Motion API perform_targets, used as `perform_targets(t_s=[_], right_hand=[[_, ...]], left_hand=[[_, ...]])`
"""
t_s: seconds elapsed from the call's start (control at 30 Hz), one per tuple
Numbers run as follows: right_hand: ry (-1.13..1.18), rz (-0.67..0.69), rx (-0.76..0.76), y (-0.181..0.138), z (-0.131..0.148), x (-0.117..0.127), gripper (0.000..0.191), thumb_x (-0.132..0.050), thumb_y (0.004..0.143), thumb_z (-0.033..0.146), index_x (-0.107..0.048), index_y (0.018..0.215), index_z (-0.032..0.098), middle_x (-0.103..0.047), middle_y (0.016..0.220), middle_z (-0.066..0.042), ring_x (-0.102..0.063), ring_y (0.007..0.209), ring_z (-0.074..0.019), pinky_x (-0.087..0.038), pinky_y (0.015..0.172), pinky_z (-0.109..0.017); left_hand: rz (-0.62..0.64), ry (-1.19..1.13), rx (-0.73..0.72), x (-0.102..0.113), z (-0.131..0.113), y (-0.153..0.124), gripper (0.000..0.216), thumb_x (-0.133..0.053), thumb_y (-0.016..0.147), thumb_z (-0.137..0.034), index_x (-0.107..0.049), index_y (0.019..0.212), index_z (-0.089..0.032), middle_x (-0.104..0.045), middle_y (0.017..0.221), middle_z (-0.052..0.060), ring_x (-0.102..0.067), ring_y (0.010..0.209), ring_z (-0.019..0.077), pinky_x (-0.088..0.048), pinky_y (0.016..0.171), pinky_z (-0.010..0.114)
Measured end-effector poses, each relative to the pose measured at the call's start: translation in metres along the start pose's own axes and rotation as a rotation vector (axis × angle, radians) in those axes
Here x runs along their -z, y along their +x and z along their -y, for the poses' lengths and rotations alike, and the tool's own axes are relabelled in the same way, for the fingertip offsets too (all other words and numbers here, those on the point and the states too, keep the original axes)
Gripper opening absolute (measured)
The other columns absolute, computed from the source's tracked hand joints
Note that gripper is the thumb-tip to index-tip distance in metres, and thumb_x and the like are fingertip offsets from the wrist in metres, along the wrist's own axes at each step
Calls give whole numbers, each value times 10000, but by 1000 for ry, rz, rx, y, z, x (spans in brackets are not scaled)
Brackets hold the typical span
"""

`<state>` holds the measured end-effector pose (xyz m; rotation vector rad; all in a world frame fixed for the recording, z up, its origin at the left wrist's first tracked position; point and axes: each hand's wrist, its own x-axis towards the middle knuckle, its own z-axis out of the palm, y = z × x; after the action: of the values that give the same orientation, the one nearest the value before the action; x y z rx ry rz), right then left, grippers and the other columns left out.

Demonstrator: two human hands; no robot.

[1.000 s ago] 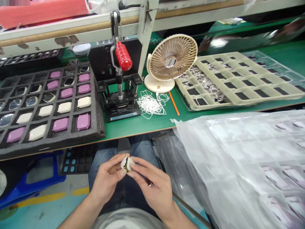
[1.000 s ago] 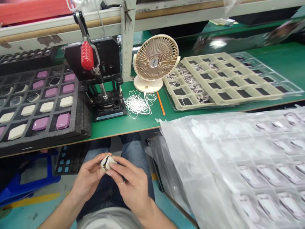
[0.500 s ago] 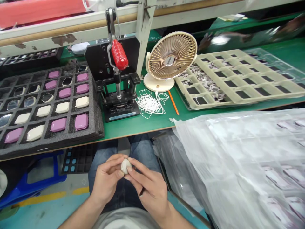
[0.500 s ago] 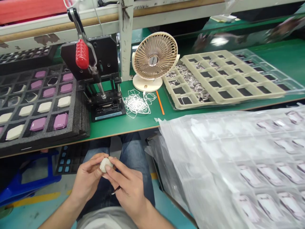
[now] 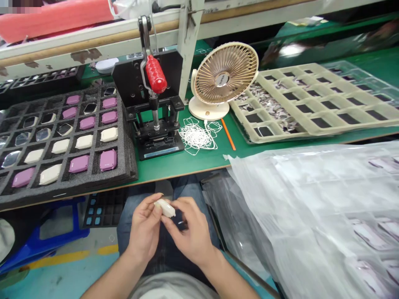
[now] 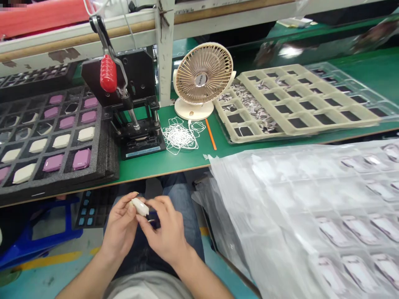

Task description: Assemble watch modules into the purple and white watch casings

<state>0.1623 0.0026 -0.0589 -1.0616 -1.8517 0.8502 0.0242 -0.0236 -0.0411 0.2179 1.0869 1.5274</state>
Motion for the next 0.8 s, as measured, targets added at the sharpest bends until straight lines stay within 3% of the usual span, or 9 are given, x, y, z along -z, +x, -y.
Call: perform_targets(t_s=[0.13, 0.3, 0.4, 0.5, 0.6, 0.67, 0.8], right_hand=[[-45, 228, 73, 8, 0, 7, 129, -577, 1049, 304, -627, 1130, 216, -693, 914, -51, -668, 780, -177, -449, 643, -291], [-51, 226, 181, 9, -1, 9, 123, -512, 1063, 259, -609, 1004, 213, -691, 845, -41, -632, 744, -167, -367, 632, -313], [36, 181, 171, 7, -1, 8, 161, -513, 1048, 252, -590, 911, 214, -636, 752, -23, -556, 652, -154, -320, 604, -317], [359, 192, -61, 6, -3, 8, 317, -531, 1061, 395, -551, 804, 209, -537, 671, 4, -449, 579, -127, -301, 572, -291], [893, 290, -527, 8, -5, 10, 485, -569, 1008, 640, -559, 801, 201, -416, 564, 63, -279, 464, -81, -213, 466, -246], [1156, 373, -790, 10, -5, 13, 525, -644, 941, 691, -583, 818, 184, -388, 515, 94, -179, 411, -50, -132, 418, -226], [1370, 505, -1042, 13, -2, 18, 497, -746, 887, 629, -563, 779, 180, -402, 495, 107, -133, 383, -21, -81, 401, -192]], left_hand=[[32, -33, 37, 6, -2, 7, 358, -1005, 657, -315, -850, 968, -227, -830, 909, 61, -764, 791, 171, -606, 773, 260], [29, -20, -21, 9, 0, 5, 333, -1038, 570, -322, -856, 835, -234, -829, 895, 59, -761, 801, 195, -614, 779, 294], [23, 26, -75, 8, 0, -1, 310, -1029, 593, -342, -861, 836, -247, -828, 916, 57, -762, 825, 202, -614, 803, 306], [73, 241, -111, 6, -4, -4, 278, -965, 723, -320, -872, 980, -266, -826, 1011, 82, -768, 922, 226, -613, 873, 325], [220, 505, -220, 8, -17, 1, 459, -948, 741, -252, -832, 1183, -289, -762, 1234, 113, -743, 1058, 265, -609, 930, 351], [327, 658, -355, 11, -28, 7, 512, -937, 745, -212, -812, 1232, -310, -716, 1325, 124, -733, 1075, 280, -613, 931, 375], [550, 960, -645, 18, -44, 16, 382, -755, 888, -68, -836, 1149, -335, -801, 1115, 90, -751, 1011, 258, -600, 913, 383]])
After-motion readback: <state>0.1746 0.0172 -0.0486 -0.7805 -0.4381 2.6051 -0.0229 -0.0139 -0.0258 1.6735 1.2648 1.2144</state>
